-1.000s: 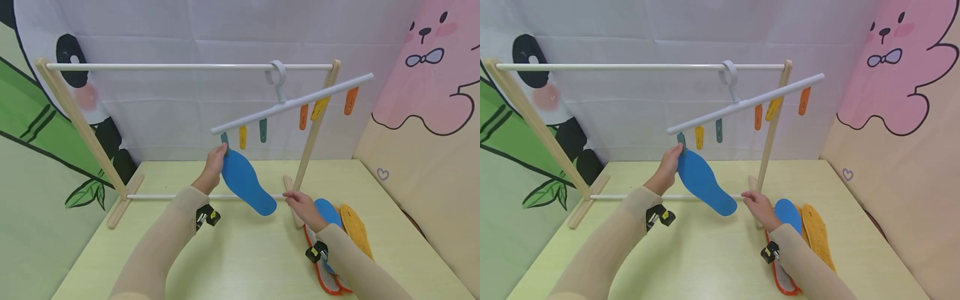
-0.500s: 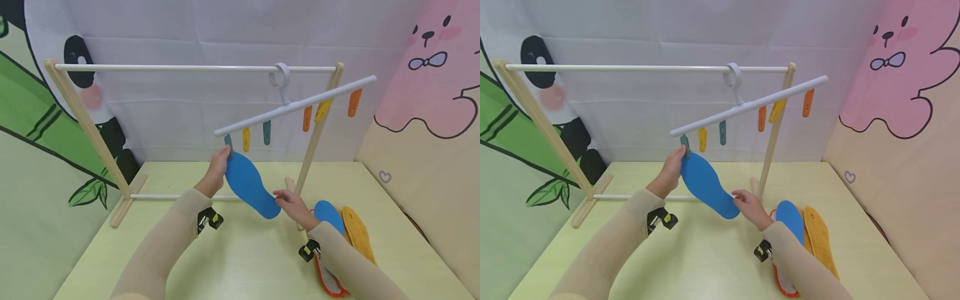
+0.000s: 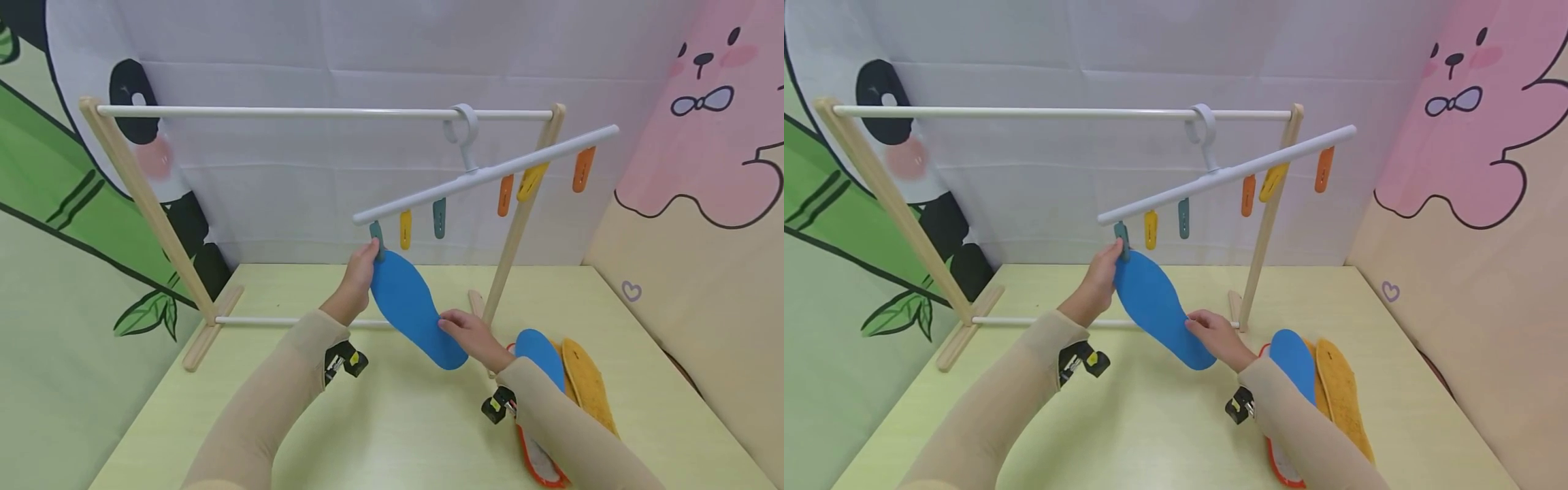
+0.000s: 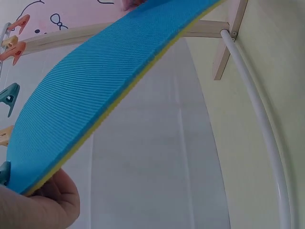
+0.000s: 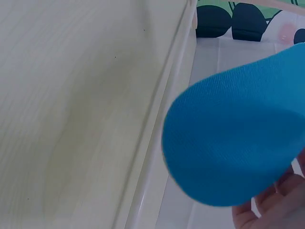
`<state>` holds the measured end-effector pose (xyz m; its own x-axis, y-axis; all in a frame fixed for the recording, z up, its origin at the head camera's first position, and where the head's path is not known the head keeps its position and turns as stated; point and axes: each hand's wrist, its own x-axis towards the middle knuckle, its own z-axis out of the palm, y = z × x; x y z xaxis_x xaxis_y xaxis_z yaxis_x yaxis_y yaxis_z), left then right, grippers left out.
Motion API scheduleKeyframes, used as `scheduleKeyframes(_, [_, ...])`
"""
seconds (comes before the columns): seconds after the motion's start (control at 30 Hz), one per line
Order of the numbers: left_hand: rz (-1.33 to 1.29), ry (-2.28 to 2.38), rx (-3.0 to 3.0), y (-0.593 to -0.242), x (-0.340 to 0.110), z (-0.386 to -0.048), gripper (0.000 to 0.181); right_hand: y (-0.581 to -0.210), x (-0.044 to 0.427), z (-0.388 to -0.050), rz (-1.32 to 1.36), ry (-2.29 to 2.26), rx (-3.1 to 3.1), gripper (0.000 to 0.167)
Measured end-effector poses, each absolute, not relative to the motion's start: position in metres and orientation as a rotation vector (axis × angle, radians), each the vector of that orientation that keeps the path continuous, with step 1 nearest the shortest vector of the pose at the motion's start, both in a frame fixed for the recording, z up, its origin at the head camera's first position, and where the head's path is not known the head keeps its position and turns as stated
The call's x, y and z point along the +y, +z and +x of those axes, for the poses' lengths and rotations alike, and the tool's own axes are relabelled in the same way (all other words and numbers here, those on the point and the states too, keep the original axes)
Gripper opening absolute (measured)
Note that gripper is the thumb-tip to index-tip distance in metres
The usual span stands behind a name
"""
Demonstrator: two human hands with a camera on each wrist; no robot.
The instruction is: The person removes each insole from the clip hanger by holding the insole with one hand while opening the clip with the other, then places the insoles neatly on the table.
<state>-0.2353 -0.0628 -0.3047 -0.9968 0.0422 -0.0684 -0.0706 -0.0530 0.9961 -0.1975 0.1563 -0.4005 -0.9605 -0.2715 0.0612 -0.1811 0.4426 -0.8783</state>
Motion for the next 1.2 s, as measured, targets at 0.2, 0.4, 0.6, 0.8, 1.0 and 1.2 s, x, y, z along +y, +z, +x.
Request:
scheduleKeyframes(0.2, [-0.034,2.242,2.076,-0.305,-0.059,-0.238,0.042,-0.399,0.159,-0.194,-0.479,-1.567,2.545,0.023])
scheduleKeyframes(0.4, [-0.077,2.262,2.060,-0.305,-0.059,-0.242,0.046,-0.397,0.161,-0.191,-0.484,-1.606,2.545,0.022])
scheduleKeyframes(0.6, [-0.117,2.249,2.071,-0.301,-0.064,-0.245,0.049,-0.396,0.161,-0.188,-0.525,-1.624,2.556,0.023])
scheduleKeyframes(0.8, [-0.136,2.338,2.092,-0.295,-0.065,-0.249,0.043,-0.395,0.160,-0.188,-0.548,-1.643,2.542,0.022])
scheduleKeyframes(1.0, [-0.126,2.408,2.028,-0.293,-0.061,-0.251,0.036,-0.394,0.162,-0.187,-0.553,-1.665,2.520,0.024])
scheduleKeyframes(1.2, [-0.119,2.418,2.015,-0.294,-0.058,-0.254,0.032,-0.394,0.164,-0.185,-0.547,-1.664,2.523,0.025])
